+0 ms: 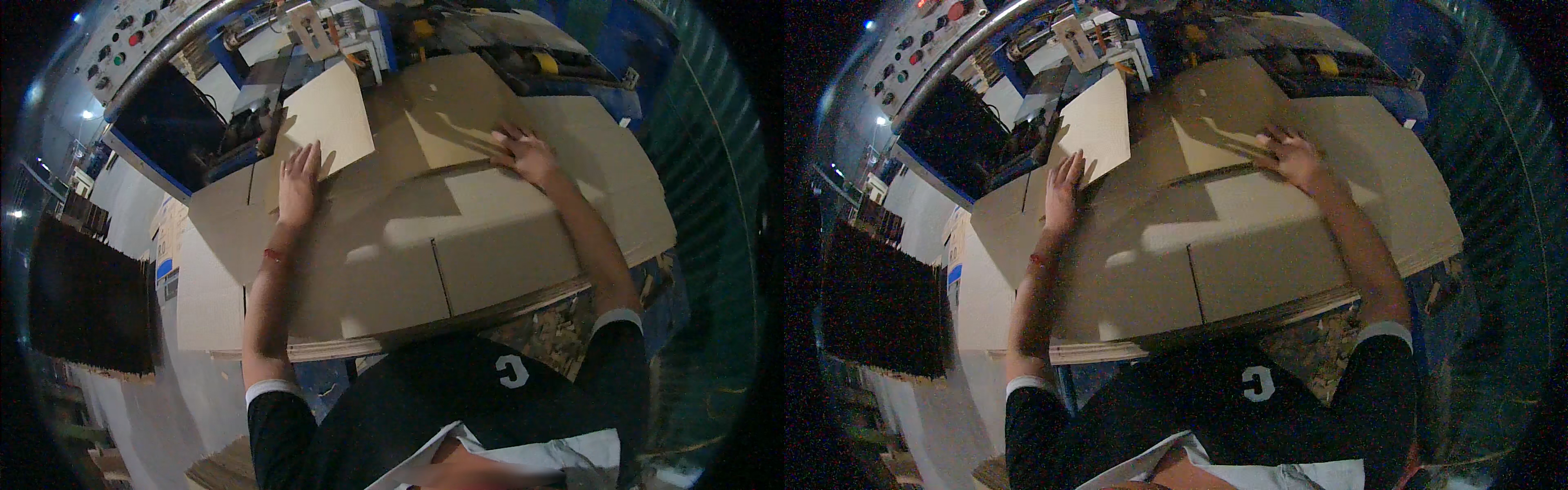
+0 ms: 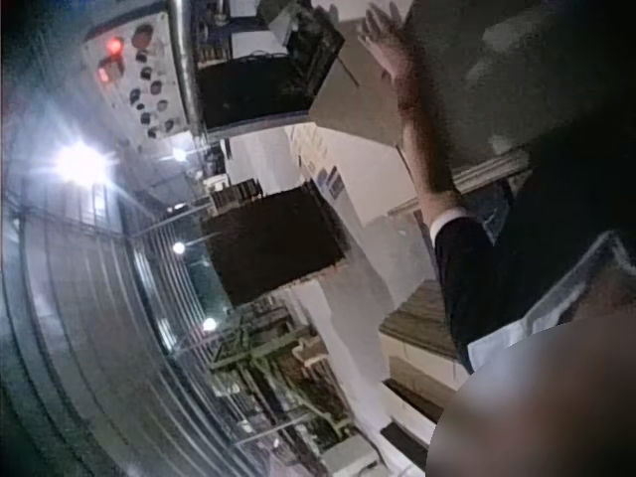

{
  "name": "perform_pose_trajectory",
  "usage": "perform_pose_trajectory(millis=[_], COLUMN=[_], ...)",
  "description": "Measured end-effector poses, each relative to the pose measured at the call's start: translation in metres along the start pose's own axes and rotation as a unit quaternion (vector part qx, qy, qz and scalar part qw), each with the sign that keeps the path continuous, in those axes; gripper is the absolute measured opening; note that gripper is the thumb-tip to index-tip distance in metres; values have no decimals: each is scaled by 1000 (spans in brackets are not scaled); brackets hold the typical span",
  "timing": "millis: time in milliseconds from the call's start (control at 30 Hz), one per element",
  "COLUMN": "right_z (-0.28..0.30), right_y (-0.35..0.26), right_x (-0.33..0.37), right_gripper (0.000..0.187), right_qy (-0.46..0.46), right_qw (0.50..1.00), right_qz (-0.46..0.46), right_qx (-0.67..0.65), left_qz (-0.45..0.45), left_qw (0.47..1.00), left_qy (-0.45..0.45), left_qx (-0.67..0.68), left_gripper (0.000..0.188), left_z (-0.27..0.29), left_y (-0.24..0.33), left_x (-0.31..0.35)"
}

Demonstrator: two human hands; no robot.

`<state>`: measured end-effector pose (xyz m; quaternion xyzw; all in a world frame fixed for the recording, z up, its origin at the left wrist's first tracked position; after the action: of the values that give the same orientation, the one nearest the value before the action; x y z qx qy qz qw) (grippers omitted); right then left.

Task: The person repeatedly picks up flat cardboard sheets from a stack and places them onto a machine's conveyor or table. The person aligns each sheet by hand before setting it down, continuing this cycle throughout the clip.

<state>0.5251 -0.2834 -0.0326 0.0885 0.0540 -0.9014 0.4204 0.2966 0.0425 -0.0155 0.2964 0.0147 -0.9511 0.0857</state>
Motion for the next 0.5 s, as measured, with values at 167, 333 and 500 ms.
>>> perform_pose_trajectory(millis=[167,333,500], right_z=[14,35,-1], right_y=[3,93,130], right_x=[39,192,274], right_gripper=[66,66,60], right_qy=[43,225,291], right_qw=[997,914,881], right_qz=[-23,-336,-373], right_qx=[51,-38,-12], left_qz=[82,358,624], left_qw=[996,905,754], left_qy=[-8,225,205], left_qx=[-24,52,-2], left_gripper=[82,66,63], left_z=[13,119,132], left_y=[-12,-80,-132], left_x=[39,198,334])
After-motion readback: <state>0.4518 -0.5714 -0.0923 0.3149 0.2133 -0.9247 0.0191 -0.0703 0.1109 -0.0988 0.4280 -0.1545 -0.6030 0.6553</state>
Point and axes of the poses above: each hand's wrist, its own x-axis away from the middle knuckle, its own z-axis out of the back of the hand, y = z × x, the point moved 5 cm from there along -x, towards the middle knuckle, and after that the axes turned 1 degree about y, right-handed, at the moved point
